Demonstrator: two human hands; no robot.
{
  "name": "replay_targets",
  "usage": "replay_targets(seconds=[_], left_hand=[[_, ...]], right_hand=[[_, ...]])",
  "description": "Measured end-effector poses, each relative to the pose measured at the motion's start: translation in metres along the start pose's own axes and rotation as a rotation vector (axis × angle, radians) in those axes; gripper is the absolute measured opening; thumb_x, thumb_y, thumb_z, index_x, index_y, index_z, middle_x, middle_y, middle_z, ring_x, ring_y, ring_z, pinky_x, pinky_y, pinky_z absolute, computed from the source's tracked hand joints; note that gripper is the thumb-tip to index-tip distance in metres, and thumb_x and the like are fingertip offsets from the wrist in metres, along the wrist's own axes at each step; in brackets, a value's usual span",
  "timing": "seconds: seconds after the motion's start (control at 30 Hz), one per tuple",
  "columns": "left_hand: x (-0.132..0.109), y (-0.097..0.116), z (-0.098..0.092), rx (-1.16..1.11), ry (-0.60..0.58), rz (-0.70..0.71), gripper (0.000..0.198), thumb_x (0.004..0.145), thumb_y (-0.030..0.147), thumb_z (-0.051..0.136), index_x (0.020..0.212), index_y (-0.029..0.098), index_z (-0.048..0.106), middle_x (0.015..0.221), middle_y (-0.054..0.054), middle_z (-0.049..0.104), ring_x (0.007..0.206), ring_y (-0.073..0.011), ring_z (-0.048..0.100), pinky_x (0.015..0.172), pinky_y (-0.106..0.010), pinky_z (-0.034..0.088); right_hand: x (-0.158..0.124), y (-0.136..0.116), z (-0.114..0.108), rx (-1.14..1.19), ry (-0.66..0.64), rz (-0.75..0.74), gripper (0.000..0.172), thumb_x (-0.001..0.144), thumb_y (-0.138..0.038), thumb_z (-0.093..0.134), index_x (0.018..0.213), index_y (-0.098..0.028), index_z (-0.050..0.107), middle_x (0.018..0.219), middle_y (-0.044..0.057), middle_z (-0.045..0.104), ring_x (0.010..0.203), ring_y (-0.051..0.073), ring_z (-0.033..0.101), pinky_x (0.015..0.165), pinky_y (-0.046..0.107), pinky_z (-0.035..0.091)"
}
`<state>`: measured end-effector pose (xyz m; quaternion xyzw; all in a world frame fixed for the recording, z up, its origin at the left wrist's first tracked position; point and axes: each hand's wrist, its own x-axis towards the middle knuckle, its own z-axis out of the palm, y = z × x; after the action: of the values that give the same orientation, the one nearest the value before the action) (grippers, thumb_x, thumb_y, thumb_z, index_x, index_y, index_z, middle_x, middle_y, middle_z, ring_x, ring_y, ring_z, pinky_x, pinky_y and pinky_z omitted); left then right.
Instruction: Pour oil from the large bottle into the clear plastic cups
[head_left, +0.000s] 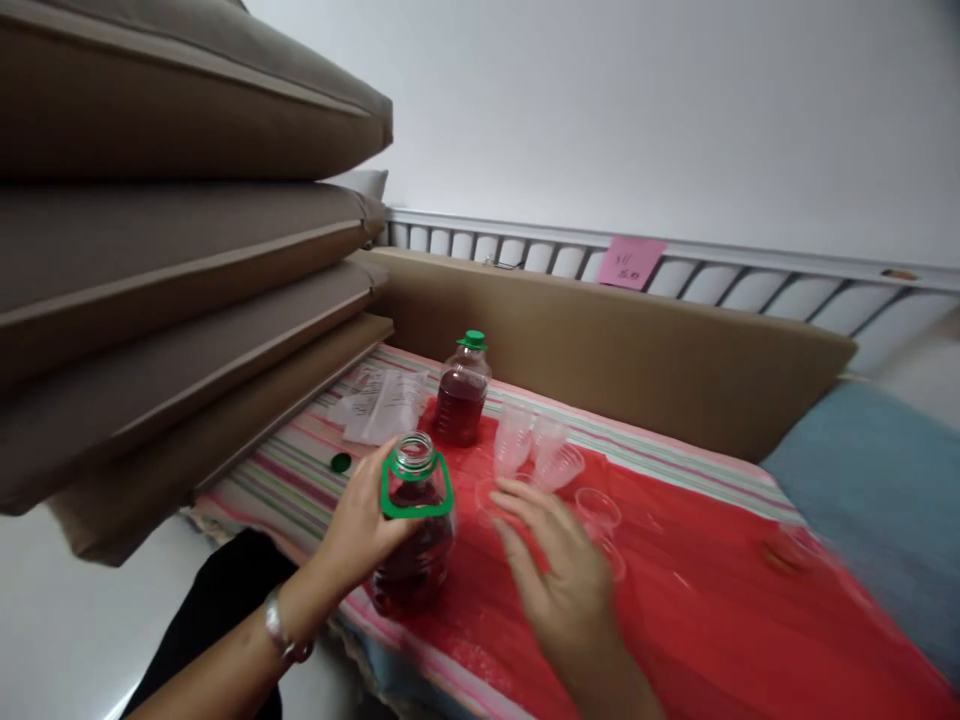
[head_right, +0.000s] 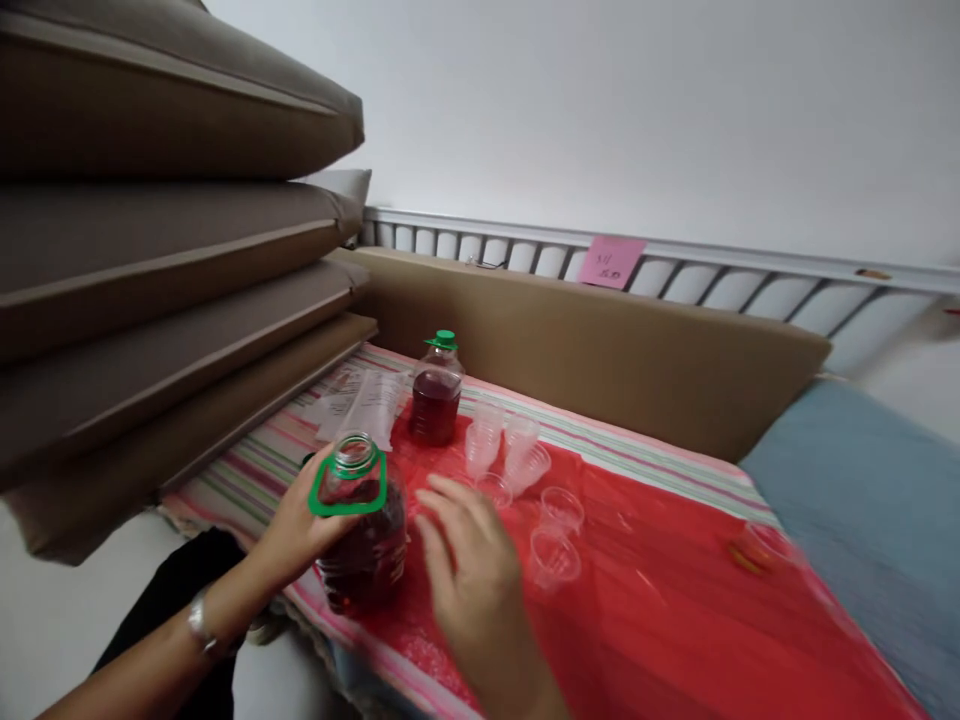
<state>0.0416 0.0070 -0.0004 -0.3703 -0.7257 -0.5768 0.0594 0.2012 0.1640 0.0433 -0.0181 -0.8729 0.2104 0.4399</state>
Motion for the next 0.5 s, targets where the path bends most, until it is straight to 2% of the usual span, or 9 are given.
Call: replay_targets(seconds=[0.1, 0.2, 0.3, 0.37, 0.5], left_hand=[[-0.002, 0.000, 0.001, -0.050, -0.027, 0.025, 0.066, 0.070, 0.034, 0.073, 0.131, 0.019, 0.050, 0.133, -0.013, 0.055, 0.125, -0.0317, 0.047, 0.109, -0.044, 0.028], [-0.006, -0.005, -0.005, -0.185, -0.064, 0.000, 0.070, 0.068, 0.033, 0.074, 0.132, 0.018, 0.050, 0.140, -0.014, 0.049, 0.133, -0.0312, 0.038, 0.114, -0.043, 0.019], [-0.014, -0.013, -0.016, -0.294, -0.113, -0.049, 0.072, 0.063, 0.032, 0.079, 0.129, 0.019, 0.053, 0.144, -0.013, 0.046, 0.137, -0.0301, 0.034, 0.116, -0.040, 0.016], [-0.022, -0.021, -0.025, -0.374, -0.127, -0.127, 0.072, 0.062, 0.033, 0.080, 0.128, 0.020, 0.054, 0.146, -0.012, 0.044, 0.138, -0.0286, 0.032, 0.116, -0.038, 0.016], [-0.045, -0.046, -0.034, -0.532, -0.060, -0.424, 0.064, 0.076, 0.043, 0.068, 0.132, 0.018, 0.049, 0.148, -0.014, 0.041, 0.138, -0.0279, 0.033, 0.114, -0.041, 0.021]], right_hand=[[0.017, -0.045, 0.030, 0.032, -0.018, -0.144, 0.026, 0.088, -0.015, 0.053, 0.112, -0.021, 0.062, 0.115, 0.010, 0.066, 0.107, 0.022, 0.060, 0.092, 0.038, 0.050], [0.023, -0.067, 0.046, -0.024, -0.085, -0.199, 0.023, 0.089, -0.017, 0.053, 0.110, -0.017, 0.061, 0.103, 0.010, 0.068, 0.099, 0.023, 0.061, 0.092, 0.043, 0.047], [0.022, -0.077, 0.053, -0.118, -0.190, -0.156, 0.017, 0.088, -0.025, 0.058, 0.103, -0.017, 0.062, 0.086, 0.006, 0.069, 0.084, 0.023, 0.061, 0.091, 0.046, 0.043], [0.021, -0.080, 0.053, -0.164, -0.221, -0.100, 0.019, 0.087, -0.029, 0.060, 0.102, -0.018, 0.061, 0.086, 0.006, 0.069, 0.083, 0.023, 0.061, 0.092, 0.046, 0.041], [0.023, -0.079, 0.050, -0.264, -0.262, 0.051, 0.016, 0.087, -0.033, 0.059, 0.093, -0.018, 0.061, 0.084, 0.006, 0.068, 0.081, 0.023, 0.060, 0.083, 0.041, 0.041]])
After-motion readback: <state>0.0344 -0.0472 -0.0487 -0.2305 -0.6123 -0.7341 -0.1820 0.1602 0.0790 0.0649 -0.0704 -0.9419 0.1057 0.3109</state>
